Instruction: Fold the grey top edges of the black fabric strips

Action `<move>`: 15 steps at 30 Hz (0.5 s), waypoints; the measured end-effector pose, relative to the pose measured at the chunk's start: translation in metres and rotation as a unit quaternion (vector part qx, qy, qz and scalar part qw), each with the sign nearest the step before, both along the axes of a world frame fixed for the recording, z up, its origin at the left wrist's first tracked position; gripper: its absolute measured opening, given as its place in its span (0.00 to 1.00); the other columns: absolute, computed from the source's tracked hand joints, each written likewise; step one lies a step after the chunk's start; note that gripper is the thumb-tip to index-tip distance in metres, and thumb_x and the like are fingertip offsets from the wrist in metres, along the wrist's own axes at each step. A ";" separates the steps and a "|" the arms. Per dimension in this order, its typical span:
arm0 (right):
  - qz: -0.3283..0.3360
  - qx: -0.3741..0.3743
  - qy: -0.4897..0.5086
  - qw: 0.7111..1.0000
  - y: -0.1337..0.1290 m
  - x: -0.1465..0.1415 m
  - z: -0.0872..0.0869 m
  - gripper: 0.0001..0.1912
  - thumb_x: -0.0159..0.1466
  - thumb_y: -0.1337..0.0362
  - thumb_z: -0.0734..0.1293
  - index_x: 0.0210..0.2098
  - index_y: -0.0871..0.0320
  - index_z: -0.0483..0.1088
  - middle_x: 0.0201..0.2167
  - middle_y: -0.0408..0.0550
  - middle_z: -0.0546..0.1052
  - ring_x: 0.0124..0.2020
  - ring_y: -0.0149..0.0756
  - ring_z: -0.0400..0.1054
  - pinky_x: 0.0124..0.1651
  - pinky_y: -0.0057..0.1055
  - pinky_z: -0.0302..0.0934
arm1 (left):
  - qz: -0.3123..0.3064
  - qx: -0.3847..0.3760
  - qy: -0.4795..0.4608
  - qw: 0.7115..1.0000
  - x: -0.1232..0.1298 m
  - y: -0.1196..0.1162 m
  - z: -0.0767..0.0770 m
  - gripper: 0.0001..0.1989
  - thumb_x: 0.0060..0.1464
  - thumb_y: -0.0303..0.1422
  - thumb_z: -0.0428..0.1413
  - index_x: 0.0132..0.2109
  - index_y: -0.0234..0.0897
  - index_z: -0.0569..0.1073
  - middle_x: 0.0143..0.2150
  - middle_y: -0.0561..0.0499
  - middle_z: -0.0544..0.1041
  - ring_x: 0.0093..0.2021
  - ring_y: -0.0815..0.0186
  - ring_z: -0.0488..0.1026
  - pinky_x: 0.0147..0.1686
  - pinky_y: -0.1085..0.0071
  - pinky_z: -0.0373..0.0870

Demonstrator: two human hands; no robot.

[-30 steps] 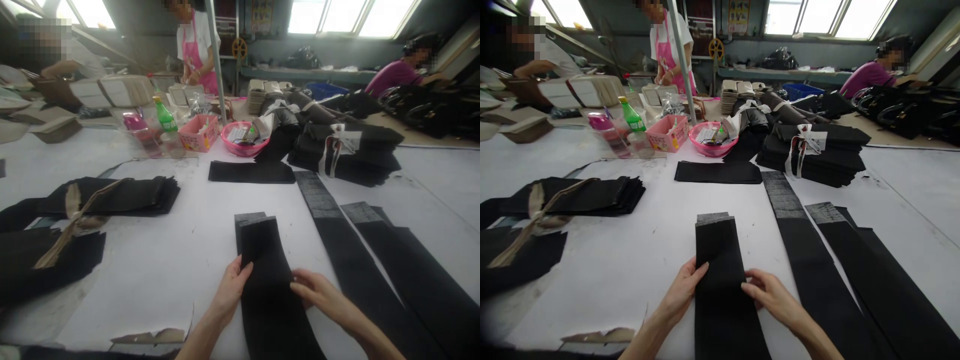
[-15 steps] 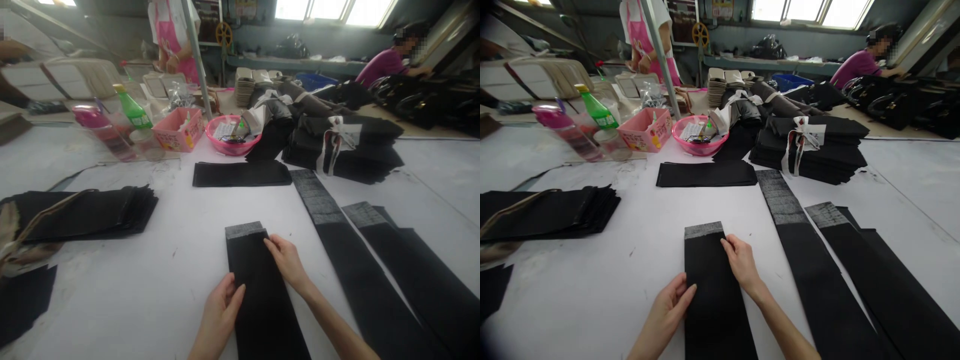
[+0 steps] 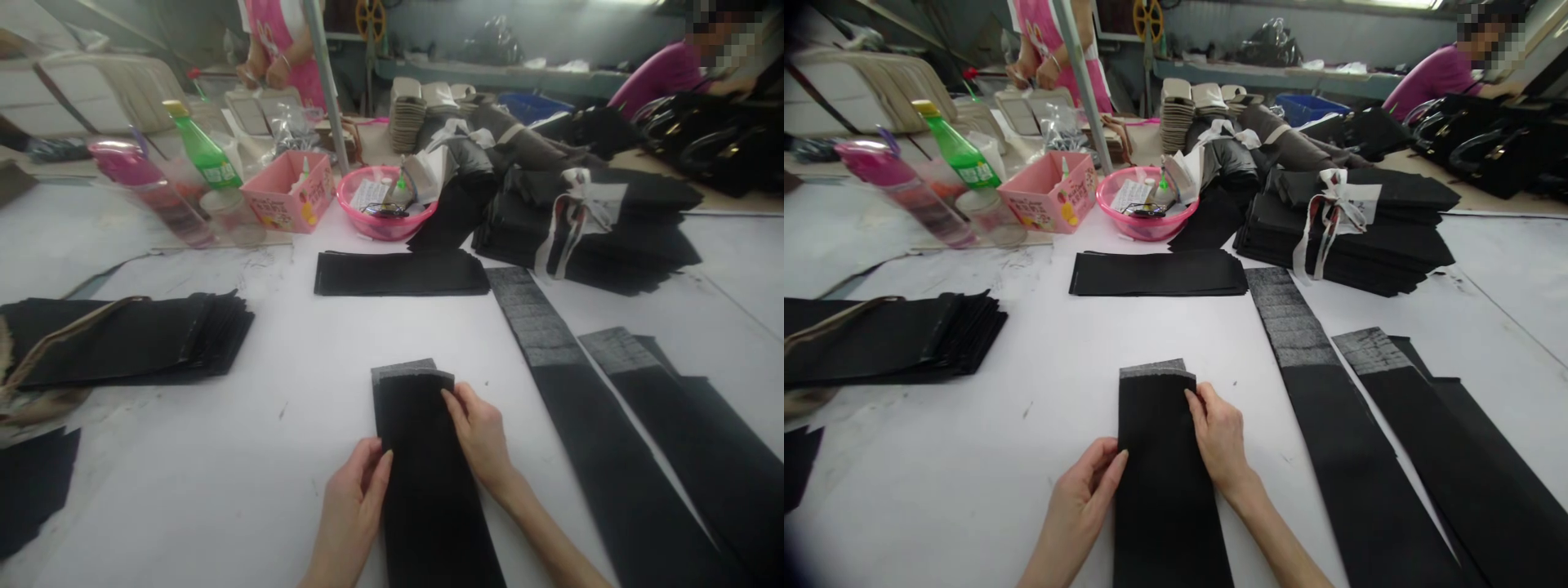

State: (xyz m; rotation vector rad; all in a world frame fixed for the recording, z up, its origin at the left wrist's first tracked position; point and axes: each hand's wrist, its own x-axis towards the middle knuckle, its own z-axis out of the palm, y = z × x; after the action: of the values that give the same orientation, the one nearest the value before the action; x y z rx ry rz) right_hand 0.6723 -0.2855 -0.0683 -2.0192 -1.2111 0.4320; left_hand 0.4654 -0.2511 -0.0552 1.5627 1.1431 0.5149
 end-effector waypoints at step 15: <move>-0.029 0.074 0.028 0.996 -0.004 0.003 -0.004 0.17 0.68 0.53 0.55 0.26 0.55 0.55 0.21 0.37 0.57 0.24 0.30 0.54 0.30 0.28 0.49 | -0.379 0.445 0.068 0.809 -0.063 -0.077 0.010 0.23 0.54 0.26 0.55 0.57 0.38 0.68 0.58 0.43 0.70 0.65 0.55 0.57 0.64 0.53 0.53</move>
State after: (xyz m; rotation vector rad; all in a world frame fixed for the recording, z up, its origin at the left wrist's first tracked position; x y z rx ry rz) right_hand 0.6751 -0.2898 -0.0726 -1.8983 -1.1136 0.3572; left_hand 0.4029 -0.3283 -0.0450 2.7150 0.2252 0.3938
